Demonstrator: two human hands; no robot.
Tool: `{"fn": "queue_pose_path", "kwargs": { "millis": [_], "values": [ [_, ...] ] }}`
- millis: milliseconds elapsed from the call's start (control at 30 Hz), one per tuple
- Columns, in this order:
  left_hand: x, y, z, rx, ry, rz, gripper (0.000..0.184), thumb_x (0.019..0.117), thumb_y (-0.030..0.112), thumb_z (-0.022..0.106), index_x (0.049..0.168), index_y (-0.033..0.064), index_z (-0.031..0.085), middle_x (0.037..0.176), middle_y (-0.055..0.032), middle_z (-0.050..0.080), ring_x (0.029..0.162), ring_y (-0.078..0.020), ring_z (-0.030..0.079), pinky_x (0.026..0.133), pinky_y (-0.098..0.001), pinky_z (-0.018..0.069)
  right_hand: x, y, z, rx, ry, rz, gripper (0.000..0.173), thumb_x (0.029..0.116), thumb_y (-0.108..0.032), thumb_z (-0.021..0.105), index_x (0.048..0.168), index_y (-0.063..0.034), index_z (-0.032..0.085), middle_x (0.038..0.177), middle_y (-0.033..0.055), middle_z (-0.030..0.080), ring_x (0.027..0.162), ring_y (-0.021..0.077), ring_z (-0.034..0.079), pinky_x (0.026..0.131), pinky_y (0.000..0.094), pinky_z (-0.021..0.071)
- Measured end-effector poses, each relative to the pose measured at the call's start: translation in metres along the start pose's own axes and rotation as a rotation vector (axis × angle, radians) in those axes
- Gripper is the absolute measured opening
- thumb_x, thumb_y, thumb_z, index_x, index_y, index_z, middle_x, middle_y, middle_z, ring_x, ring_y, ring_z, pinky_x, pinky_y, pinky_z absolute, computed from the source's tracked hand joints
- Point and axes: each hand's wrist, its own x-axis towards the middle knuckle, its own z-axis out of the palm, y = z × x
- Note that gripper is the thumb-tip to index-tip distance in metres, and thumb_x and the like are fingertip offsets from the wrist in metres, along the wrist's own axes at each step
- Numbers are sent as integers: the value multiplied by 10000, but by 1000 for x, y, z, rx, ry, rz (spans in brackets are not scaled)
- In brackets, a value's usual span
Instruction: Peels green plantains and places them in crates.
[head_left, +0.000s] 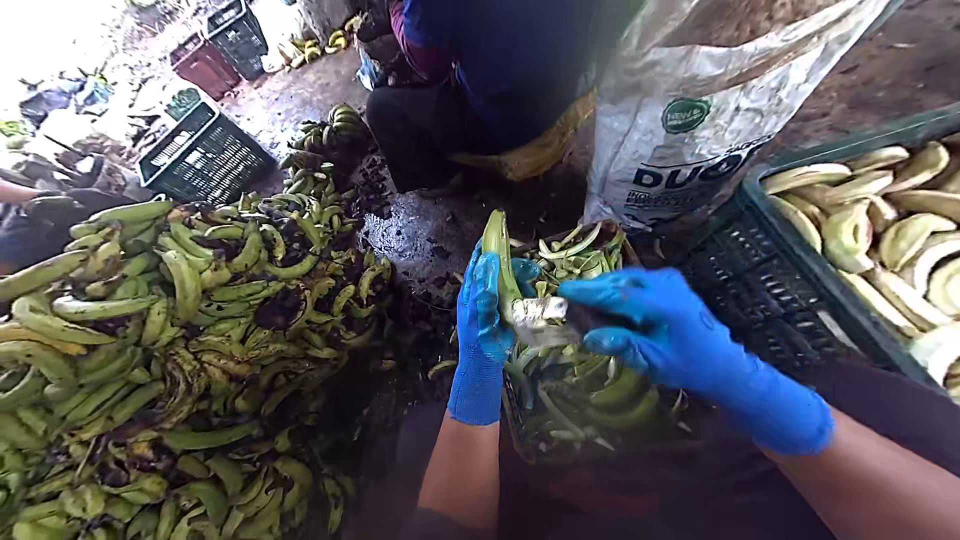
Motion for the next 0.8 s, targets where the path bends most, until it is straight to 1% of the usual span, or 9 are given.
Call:
{"fn": "queue_pose_path", "kwargs": {
  "millis": [67, 133, 233, 333, 433, 567, 633, 700, 800],
  "values": [
    [-6, 0, 6, 48, -81, -36, 504, 1035, 372, 464, 1511, 209, 426, 1031, -56, 706, 808, -123, 684, 712, -283, 591, -1, 2, 8, -41, 30, 34, 521, 978, -615, 529, 1283, -242, 727, 1146, 54, 735, 992, 202, 698, 790, 502, 555],
    [-14, -6, 16, -9, -144, -210, 486, 1027, 362, 505, 1476, 186, 445, 1013, -82, 707, 759, -139, 689, 657, -268, 595, 11, 16, 1, -302, 243, 54, 477, 957, -503, 631, 1300, -180, 706, 1193, 183, 700, 1019, 365, 677, 822, 616, 491],
    [-15, -11, 18, -60, -194, -356, 455, 1071, 285, 340, 1498, 134, 381, 1047, -152, 708, 735, -206, 713, 611, -294, 607, 32, 37, -15, -476, 454, 143, 575, 967, -570, 594, 1364, -159, 658, 1223, 233, 661, 1068, 415, 641, 873, 626, 449],
    [-6, -8, 6, -10, -31, -113, 406, 1084, 327, 365, 1434, 153, 474, 1139, -105, 706, 839, -168, 715, 697, -299, 608, 19, 13, -8, -299, 249, 96, 549, 981, -534, 567, 1380, -166, 649, 1242, 160, 678, 1065, 338, 658, 839, 614, 483],
    [2, -6, 4, -46, -12, 150, 498, 1028, 438, 525, 1459, 216, 414, 1162, -63, 697, 880, -137, 695, 733, -282, 587, -3, -2, 10, -86, 20, 1, 530, 980, -630, 512, 1334, -280, 693, 1179, 45, 726, 1038, 198, 671, 850, 513, 478],
    [-13, -15, 13, -68, -173, -283, 414, 1011, 326, 535, 1384, 151, 491, 1001, -117, 710, 792, -184, 711, 686, -304, 609, 15, 23, -8, -403, 261, 11, 481, 965, -531, 610, 1292, -192, 707, 1179, 197, 698, 970, 388, 673, 802, 627, 467],
    [-9, -24, 7, -31, -304, -448, 491, 1055, 357, 424, 1511, 180, 387, 1041, -160, 706, 793, -207, 707, 692, -310, 602, 27, 39, -19, -511, 377, 101, 531, 982, -580, 565, 1360, -222, 669, 1214, 218, 682, 1041, 414, 659, 870, 637, 446],
    [-3, -27, 3, -28, -283, -357, 472, 1060, 360, 398, 1507, 209, 374, 1137, -125, 698, 834, -190, 706, 715, -314, 598, 28, 35, -22, -487, 348, 159, 580, 993, -610, 513, 1397, -214, 641, 1229, 211, 671, 1072, 405, 651, 866, 641, 453],
    [3, -22, 9, -91, -53, 63, 470, 1055, 392, 490, 1482, 207, 425, 1216, -67, 675, 980, -178, 700, 821, -349, 606, 4, 6, -2, -377, 207, 35, 568, 976, -599, 530, 1367, -209, 665, 1202, 163, 696, 1041, 345, 667, 852, 606, 477]
  ]
}}
